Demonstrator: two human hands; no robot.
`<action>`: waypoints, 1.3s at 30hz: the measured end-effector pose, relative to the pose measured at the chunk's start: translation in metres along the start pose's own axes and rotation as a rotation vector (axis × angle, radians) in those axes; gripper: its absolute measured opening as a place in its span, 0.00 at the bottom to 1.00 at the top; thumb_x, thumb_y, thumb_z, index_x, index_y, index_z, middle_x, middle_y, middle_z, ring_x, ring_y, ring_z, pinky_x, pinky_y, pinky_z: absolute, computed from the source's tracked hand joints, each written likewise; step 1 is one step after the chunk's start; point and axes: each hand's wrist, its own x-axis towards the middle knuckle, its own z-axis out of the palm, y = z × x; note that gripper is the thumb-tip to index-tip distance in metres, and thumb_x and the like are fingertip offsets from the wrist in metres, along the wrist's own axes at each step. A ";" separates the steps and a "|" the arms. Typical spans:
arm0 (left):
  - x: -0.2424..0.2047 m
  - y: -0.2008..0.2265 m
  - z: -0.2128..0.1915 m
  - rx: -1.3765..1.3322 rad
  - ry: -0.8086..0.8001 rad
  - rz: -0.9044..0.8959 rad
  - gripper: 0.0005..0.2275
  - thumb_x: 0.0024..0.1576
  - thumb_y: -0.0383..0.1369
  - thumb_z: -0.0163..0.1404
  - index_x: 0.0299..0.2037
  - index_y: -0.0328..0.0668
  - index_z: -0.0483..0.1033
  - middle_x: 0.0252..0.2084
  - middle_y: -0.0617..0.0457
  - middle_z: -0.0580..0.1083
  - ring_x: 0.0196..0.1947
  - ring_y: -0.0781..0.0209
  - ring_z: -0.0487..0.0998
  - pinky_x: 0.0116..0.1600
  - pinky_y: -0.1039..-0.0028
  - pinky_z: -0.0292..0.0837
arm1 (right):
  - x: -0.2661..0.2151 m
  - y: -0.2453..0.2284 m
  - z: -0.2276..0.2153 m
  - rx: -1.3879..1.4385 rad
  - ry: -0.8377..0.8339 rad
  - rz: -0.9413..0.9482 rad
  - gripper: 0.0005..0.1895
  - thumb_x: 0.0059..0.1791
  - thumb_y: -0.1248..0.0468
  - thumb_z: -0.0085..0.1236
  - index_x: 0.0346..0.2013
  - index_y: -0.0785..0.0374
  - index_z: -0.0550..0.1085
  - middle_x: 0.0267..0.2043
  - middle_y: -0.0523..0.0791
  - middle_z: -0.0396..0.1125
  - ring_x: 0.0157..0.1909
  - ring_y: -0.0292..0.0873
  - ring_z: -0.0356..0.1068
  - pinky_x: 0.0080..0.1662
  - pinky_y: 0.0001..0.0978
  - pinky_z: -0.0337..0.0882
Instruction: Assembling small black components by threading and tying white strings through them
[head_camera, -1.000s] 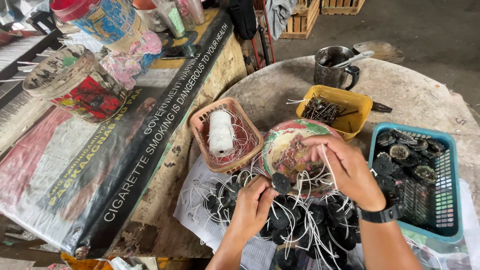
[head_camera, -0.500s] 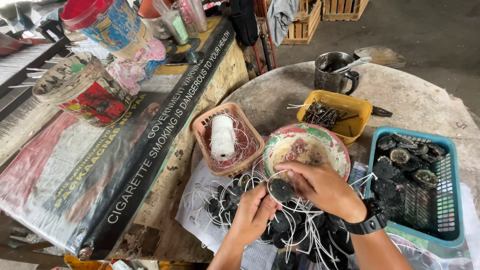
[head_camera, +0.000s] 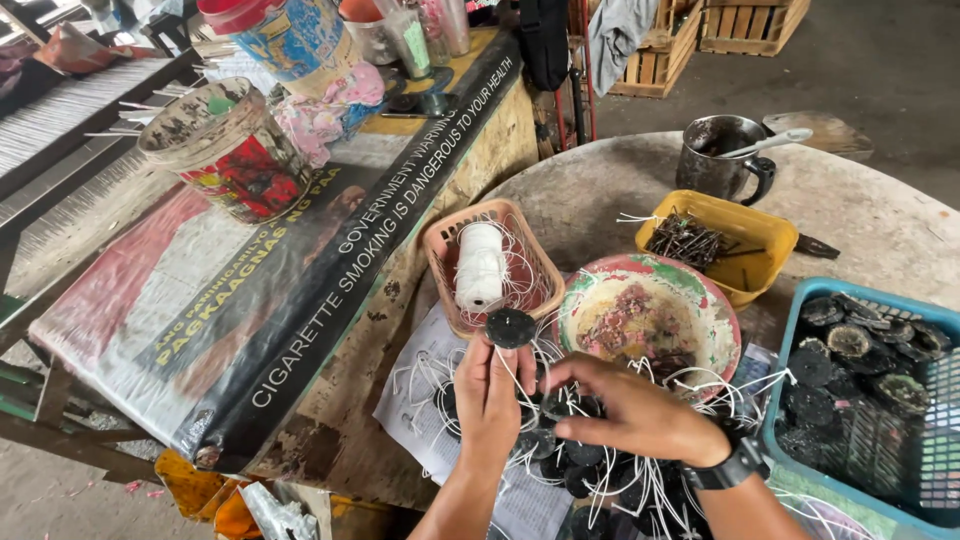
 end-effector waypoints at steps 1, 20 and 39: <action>0.000 0.000 0.001 -0.001 -0.003 -0.003 0.09 0.57 0.35 0.34 0.29 0.43 0.63 0.15 0.58 0.61 0.14 0.72 0.59 0.22 0.82 0.55 | 0.001 0.001 0.005 0.002 0.002 0.003 0.21 0.41 0.48 0.46 0.43 0.54 0.64 0.44 0.39 0.64 0.44 0.36 0.64 0.49 0.29 0.58; -0.004 0.004 0.008 0.137 -0.008 0.098 0.09 0.56 0.33 0.37 0.26 0.39 0.65 0.18 0.57 0.64 0.17 0.70 0.64 0.23 0.81 0.59 | -0.001 0.001 0.023 -0.008 0.226 -0.126 0.15 0.45 0.56 0.41 0.42 0.61 0.65 0.43 0.46 0.66 0.44 0.44 0.67 0.43 0.33 0.64; 0.003 0.009 -0.007 0.237 -0.509 0.155 0.13 0.58 0.36 0.33 0.23 0.40 0.62 0.22 0.55 0.62 0.21 0.63 0.62 0.27 0.76 0.57 | -0.017 -0.016 0.010 0.489 0.779 -0.232 0.15 0.49 0.57 0.34 0.36 0.63 0.68 0.19 0.40 0.54 0.21 0.32 0.53 0.25 0.21 0.56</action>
